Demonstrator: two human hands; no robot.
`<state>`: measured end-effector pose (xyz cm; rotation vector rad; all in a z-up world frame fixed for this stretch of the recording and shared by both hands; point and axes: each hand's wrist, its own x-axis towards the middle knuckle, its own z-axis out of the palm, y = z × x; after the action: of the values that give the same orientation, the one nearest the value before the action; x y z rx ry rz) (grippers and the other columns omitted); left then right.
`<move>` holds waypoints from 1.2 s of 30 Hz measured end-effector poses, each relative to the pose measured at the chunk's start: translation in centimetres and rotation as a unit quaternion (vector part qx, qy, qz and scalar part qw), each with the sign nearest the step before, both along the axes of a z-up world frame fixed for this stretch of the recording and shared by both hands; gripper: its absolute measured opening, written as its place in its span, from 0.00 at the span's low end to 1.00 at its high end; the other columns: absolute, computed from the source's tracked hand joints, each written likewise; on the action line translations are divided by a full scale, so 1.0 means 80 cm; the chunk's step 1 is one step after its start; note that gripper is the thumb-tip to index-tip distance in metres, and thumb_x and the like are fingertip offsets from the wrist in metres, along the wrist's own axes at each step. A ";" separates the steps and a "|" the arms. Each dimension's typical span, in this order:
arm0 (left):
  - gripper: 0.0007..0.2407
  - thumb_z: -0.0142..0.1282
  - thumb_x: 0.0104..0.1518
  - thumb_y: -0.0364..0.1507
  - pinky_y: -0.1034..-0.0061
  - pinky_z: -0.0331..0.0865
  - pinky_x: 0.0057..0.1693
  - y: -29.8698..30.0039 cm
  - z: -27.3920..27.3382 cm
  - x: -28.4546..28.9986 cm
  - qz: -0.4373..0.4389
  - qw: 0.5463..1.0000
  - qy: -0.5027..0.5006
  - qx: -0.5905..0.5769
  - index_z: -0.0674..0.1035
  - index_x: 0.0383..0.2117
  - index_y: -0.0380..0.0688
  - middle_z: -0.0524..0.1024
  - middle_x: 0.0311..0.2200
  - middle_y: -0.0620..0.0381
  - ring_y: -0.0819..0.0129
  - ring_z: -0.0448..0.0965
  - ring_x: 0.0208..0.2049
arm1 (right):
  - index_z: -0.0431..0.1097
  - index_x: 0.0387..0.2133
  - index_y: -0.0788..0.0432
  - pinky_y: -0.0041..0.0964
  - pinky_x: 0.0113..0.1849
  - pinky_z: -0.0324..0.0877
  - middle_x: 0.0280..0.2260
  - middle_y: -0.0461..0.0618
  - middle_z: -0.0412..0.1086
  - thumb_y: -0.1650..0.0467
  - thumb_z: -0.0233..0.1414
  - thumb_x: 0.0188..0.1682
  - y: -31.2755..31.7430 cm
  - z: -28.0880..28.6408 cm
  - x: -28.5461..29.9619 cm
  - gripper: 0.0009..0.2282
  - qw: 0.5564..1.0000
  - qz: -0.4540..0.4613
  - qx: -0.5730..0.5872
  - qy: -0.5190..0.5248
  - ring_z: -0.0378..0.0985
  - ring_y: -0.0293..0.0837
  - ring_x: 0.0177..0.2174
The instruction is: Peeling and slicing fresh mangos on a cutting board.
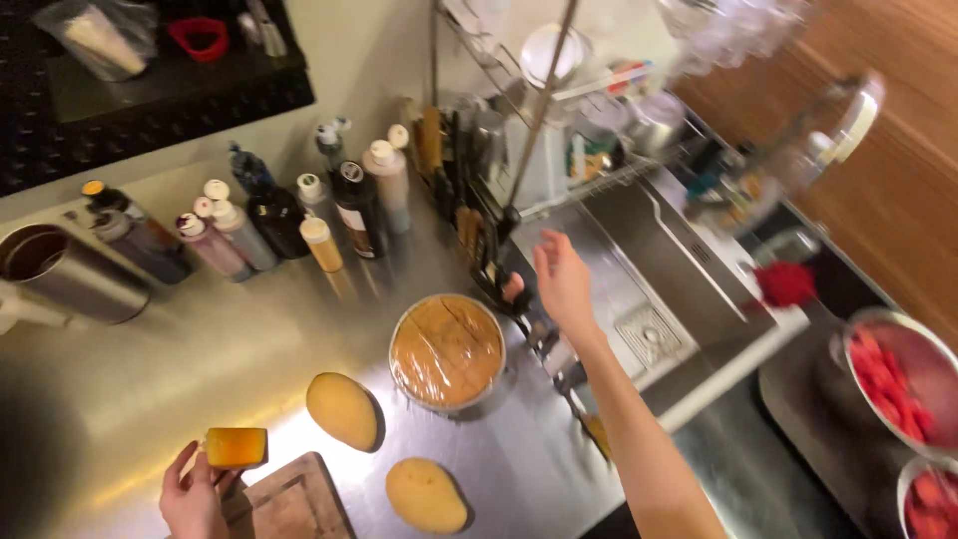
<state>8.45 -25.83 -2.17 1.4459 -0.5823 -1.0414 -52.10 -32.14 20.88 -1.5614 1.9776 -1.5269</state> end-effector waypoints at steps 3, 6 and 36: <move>0.18 0.53 0.66 0.30 0.64 0.81 0.46 0.001 0.003 -0.016 0.065 0.997 -0.020 0.038 0.68 0.60 0.36 0.75 0.42 0.44 0.62 0.80 0.42 | 0.69 0.51 0.66 0.51 0.34 0.73 0.33 0.65 0.76 0.67 0.55 0.52 -0.108 -0.035 -0.033 0.17 0.994 0.045 0.009 0.098 0.80 0.62 0.33; 0.14 0.55 0.68 0.31 0.68 0.77 0.42 0.009 -0.003 0.002 0.004 0.979 -0.170 0.114 0.77 0.53 0.31 0.79 0.42 0.44 0.58 0.80 0.37 | 0.71 0.38 0.65 0.61 0.36 0.71 0.31 0.70 0.74 0.65 0.54 0.55 -0.137 -0.005 -0.029 0.12 0.972 0.096 0.095 0.194 0.77 0.70 0.34; 0.07 0.48 0.71 0.29 0.79 0.68 0.53 0.206 0.294 0.137 -0.029 0.976 -0.046 -0.210 0.71 0.47 0.38 0.69 0.40 0.56 0.75 0.70 0.44 | 0.70 0.54 0.51 0.49 0.52 0.68 0.54 0.53 0.71 0.58 0.59 0.46 0.341 -0.083 0.540 0.23 0.901 0.381 0.000 0.209 0.73 0.54 0.53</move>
<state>19.43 -9.35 21.34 1.1124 -0.8599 -0.8358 -8.90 -4.87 14.27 -2.4129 1.2128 -0.9151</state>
